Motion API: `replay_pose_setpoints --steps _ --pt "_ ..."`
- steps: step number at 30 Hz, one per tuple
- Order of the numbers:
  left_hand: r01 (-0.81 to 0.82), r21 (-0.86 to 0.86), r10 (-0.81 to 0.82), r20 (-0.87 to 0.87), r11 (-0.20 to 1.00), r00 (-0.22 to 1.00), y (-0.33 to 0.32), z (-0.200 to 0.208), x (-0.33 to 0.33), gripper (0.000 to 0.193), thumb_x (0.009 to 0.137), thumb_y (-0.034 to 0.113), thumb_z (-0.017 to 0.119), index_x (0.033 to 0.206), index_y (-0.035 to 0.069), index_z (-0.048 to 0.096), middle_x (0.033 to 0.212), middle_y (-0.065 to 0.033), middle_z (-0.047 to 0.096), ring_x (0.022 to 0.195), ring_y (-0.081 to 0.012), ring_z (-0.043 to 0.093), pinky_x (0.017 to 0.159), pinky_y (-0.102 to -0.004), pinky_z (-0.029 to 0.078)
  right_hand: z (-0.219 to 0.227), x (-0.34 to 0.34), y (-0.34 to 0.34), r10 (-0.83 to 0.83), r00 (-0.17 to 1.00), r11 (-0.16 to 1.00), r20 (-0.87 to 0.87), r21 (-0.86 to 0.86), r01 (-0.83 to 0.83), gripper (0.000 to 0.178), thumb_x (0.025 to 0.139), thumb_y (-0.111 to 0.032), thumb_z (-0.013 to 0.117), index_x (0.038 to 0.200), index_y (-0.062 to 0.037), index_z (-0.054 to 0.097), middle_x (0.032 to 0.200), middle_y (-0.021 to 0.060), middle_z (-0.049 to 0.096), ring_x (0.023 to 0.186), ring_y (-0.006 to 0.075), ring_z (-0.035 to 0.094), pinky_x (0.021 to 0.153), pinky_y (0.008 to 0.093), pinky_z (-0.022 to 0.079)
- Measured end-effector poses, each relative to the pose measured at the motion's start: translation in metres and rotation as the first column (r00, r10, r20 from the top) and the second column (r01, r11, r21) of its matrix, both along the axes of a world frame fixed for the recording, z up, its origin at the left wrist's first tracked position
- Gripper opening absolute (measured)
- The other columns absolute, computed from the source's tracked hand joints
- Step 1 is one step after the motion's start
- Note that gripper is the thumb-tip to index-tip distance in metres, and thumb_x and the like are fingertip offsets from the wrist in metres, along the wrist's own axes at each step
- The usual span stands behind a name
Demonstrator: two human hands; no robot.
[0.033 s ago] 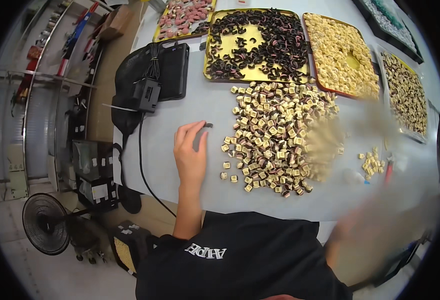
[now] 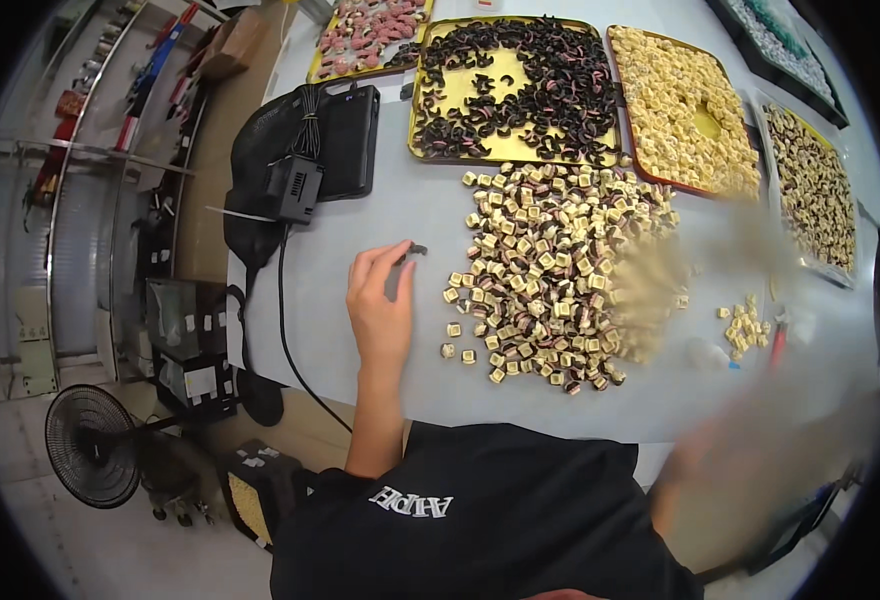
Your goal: Applying glue to small toy components and joining them together.
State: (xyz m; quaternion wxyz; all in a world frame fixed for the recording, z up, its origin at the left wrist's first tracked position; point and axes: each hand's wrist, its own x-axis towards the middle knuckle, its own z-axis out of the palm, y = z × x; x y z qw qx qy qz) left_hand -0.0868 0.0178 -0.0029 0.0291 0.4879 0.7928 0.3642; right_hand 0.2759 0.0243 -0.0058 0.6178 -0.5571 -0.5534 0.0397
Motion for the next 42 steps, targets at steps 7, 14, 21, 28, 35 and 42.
replay_pose_setpoints --steps 7,14,21,28,35,42 --pt "0.022 0.048 -0.029 0.133 0.999 0.991 0.023 -0.016 0.019 0.021 0.073 -0.002 0.063 0.094 0.0 0.062 0.094 -0.0093 0.057 0.069 -0.0161 0.058 0.063 -0.0259 0.047 -0.012 0.024 0.007 0.083 0.996 0.975 0.032 -0.211 -0.074 0.04 0.079 -0.002 0.052 0.117 0.0013 0.04 0.124 0.0194 0.039 0.096 0.0223 0.048 0.085 0.0326 0.039" --pt "0.016 0.198 -0.07 0.269 0.98 0.961 0.021 -0.013 0.02 0.019 0.077 -0.002 0.061 0.096 -0.004 0.06 0.102 -0.0112 0.058 0.077 -0.015 0.059 0.068 -0.0234 0.048 -0.028 0.016 0.042 0.266 0.964 0.841 0.017 -0.494 -0.223 0.043 0.083 -0.005 0.052 0.122 0.001 0.037 0.121 0.0127 0.046 0.112 0.0213 0.044 0.094 0.0338 0.035" --pt "-0.022 0.29 -0.193 0.687 0.957 0.7 0.005 0.009 0.053 0.012 0.08 0.0 0.059 0.092 -0.002 0.059 0.09 -0.0166 0.061 0.073 -0.0163 0.06 0.065 -0.0229 0.048 -0.03 0.006 0.045 0.363 0.835 0.812 -0.414 -0.299 -0.501 0.035 0.086 -0.011 0.052 0.117 0.0019 0.043 0.108 0.0127 0.053 0.099 0.0217 0.055 0.083 0.0318 0.044" --pt "0.329 0.426 -0.512 0.824 0.843 0.245 0.005 0.012 0.106 0.032 0.079 0.025 0.064 0.094 -0.004 0.062 0.077 -0.0104 0.056 0.06 -0.0137 0.054 0.051 -0.0219 0.045 -0.007 -0.023 0.047 0.568 0.513 0.662 -0.644 -0.013 -0.75 0.029 0.082 -0.013 0.058 0.104 0.0017 0.047 0.095 0.013 0.054 0.088 0.0181 0.054 0.077 0.0309 0.046" --pt "0.427 0.46 -0.521 0.853 0.779 0.032 0.006 0.009 0.118 0.042 0.076 0.027 0.065 0.103 -0.005 0.06 0.079 -0.0085 0.054 0.064 -0.0137 0.054 0.054 -0.0217 0.047 0.006 -0.059 0.047 0.536 0.162 0.514 -0.829 0.169 -0.841 0.032 0.086 -0.027 0.054 0.097 -0.0005 0.042 0.089 0.0165 0.057 0.071 0.0146 0.054 0.06 0.0236 0.046" --pt "0.447 0.462 -0.531 0.847 0.766 0.034 0.005 0.005 0.116 0.034 0.073 0.002 0.067 0.105 -0.006 0.058 0.087 -0.0099 0.054 0.073 -0.0151 0.057 0.063 -0.0245 0.05 0.025 -0.079 0.048 0.486 0.226 0.501 -0.844 0.057 -0.864 0.043 0.089 -0.043 0.043 0.101 -0.003 0.035 0.079 0.0198 0.058 0.055 0.0124 0.052 0.04 0.0188 0.038"
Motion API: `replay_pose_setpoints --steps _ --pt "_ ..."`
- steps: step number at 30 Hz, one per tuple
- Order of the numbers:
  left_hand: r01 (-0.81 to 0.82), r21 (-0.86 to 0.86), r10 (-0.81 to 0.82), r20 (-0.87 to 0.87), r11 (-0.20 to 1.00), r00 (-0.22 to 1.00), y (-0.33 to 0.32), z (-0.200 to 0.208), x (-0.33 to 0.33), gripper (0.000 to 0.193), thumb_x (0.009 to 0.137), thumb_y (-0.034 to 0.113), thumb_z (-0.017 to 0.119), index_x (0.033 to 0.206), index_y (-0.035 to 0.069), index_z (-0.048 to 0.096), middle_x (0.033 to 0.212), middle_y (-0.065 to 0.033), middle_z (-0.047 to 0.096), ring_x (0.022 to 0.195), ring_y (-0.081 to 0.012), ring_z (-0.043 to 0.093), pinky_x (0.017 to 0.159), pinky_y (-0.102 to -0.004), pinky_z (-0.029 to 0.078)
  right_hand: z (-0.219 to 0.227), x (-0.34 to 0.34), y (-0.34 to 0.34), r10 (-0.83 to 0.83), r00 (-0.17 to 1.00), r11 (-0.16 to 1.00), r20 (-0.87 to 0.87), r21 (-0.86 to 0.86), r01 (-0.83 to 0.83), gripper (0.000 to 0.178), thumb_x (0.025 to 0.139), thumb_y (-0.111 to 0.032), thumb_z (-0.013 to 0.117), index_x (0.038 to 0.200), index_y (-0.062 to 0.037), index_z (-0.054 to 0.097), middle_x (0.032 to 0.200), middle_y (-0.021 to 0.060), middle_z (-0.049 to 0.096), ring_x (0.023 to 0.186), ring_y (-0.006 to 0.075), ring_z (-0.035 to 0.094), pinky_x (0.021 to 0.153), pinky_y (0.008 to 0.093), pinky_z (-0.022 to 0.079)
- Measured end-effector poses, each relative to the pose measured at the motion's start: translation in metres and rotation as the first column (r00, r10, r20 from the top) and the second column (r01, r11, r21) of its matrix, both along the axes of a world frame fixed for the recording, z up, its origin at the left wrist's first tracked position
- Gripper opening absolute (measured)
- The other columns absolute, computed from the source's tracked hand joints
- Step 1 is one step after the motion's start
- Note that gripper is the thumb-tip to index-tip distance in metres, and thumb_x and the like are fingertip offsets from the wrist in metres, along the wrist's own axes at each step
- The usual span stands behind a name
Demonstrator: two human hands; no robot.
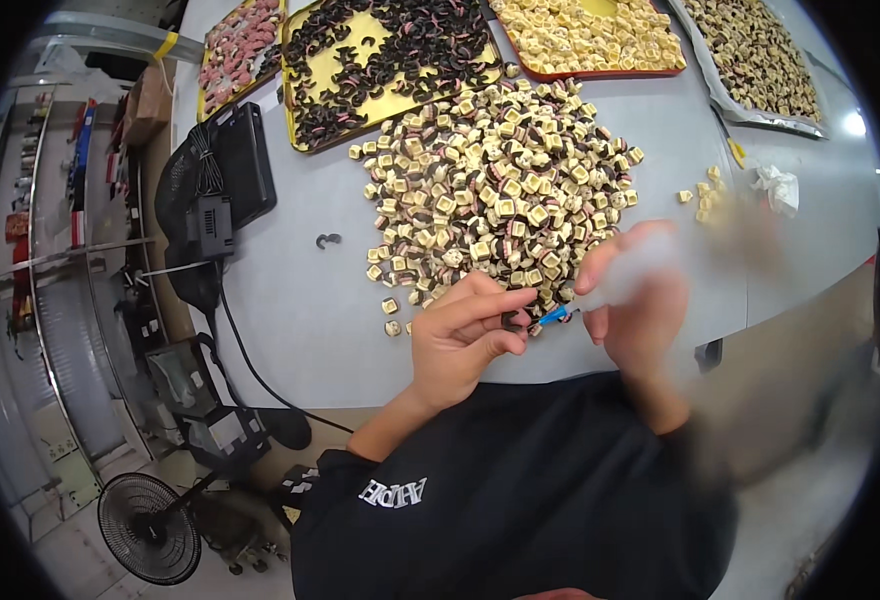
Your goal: Applying glue to small toy components and joining them together.
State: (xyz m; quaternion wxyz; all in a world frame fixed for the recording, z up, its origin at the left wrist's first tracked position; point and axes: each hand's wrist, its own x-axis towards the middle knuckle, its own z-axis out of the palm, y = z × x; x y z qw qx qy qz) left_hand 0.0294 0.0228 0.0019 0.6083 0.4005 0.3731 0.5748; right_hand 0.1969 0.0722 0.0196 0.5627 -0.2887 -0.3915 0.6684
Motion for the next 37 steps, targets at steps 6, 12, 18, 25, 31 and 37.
replay_pose_setpoints --steps 6,12,18,25,31,37 --pt "-0.031 0.055 0.032 -0.016 0.998 0.999 -0.0001 -0.0038 0.0002 0.034 0.065 -0.011 0.069 0.097 -0.007 0.06 0.084 -0.0122 0.057 0.073 -0.0167 0.059 0.064 -0.0267 0.051 -0.0055 0.0014 0.001 0.012 1.0 1.0 -0.008 0.015 -0.012 0.04 0.09 -0.041 0.043 0.101 -0.0035 0.034 0.077 0.0203 0.058 0.05 0.0119 0.051 0.039 0.0186 0.038" --pt "-0.057 0.086 0.06 -0.043 0.995 0.997 0.0014 -0.0043 -0.0003 0.034 0.06 -0.01 0.073 0.092 -0.006 0.061 0.079 -0.012 0.058 0.069 -0.0169 0.06 0.063 -0.0264 0.051 -0.0016 0.0009 0.0 0.028 0.999 0.999 0.021 0.042 -0.029 0.04 0.089 -0.04 0.045 0.1 -0.0036 0.033 0.076 0.021 0.058 0.051 0.0131 0.053 0.039 0.0187 0.039" --pt "-0.089 0.09 0.104 -0.183 0.992 0.977 0.0029 -0.0029 0.0031 0.04 0.059 0.023 0.077 0.086 -0.003 0.061 0.075 -0.0088 0.056 0.063 -0.0137 0.056 0.051 -0.0236 0.048 -0.0025 0.0002 -0.0009 0.016 1.0 1.0 0.022 0.021 -0.017 0.04 0.089 -0.04 0.045 0.1 -0.0037 0.033 0.075 0.0206 0.058 0.054 0.0141 0.055 0.039 0.0188 0.039" --pt "-0.097 0.084 0.113 -0.211 0.992 0.971 0.0017 -0.005 0.0033 0.04 0.059 0.023 0.077 0.084 -0.004 0.062 0.074 -0.0087 0.056 0.062 -0.0136 0.056 0.05 -0.0233 0.047 -0.0072 0.0012 -0.0001 0.008 0.999 0.998 0.053 0.059 -0.011 0.041 0.089 -0.041 0.045 0.1 -0.0033 0.033 0.074 0.0196 0.059 0.057 0.0152 0.057 0.038 0.0188 0.039" --pt "-0.101 0.083 0.118 -0.224 0.991 0.967 0.0025 -0.0055 0.0033 0.041 0.058 0.024 0.077 0.084 -0.004 0.062 0.072 -0.0088 0.057 0.06 -0.0135 0.056 0.049 -0.023 0.046 -0.0094 0.004 -0.0005 -0.025 0.995 0.996 0.092 0.085 0.017 0.042 0.088 -0.042 0.045 0.099 -0.0031 0.033 0.074 0.0193 0.059 0.057 0.0154 0.058 0.038 0.0183 0.038" --pt "-0.064 0.125 0.097 -0.276 0.99 0.956 0.0042 -0.004 0.0006 0.04 0.058 0.023 0.078 0.084 -0.003 0.063 0.071 -0.0089 0.057 0.06 -0.014 0.057 0.049 -0.0232 0.047 -0.0076 0.0045 -0.002 -0.064 0.993 0.993 0.095 0.11 0.053 0.043 0.088 -0.043 0.045 0.099 -0.0032 0.033 0.074 0.0201 0.059 0.055 0.016 0.058 0.037 0.0186 0.038"
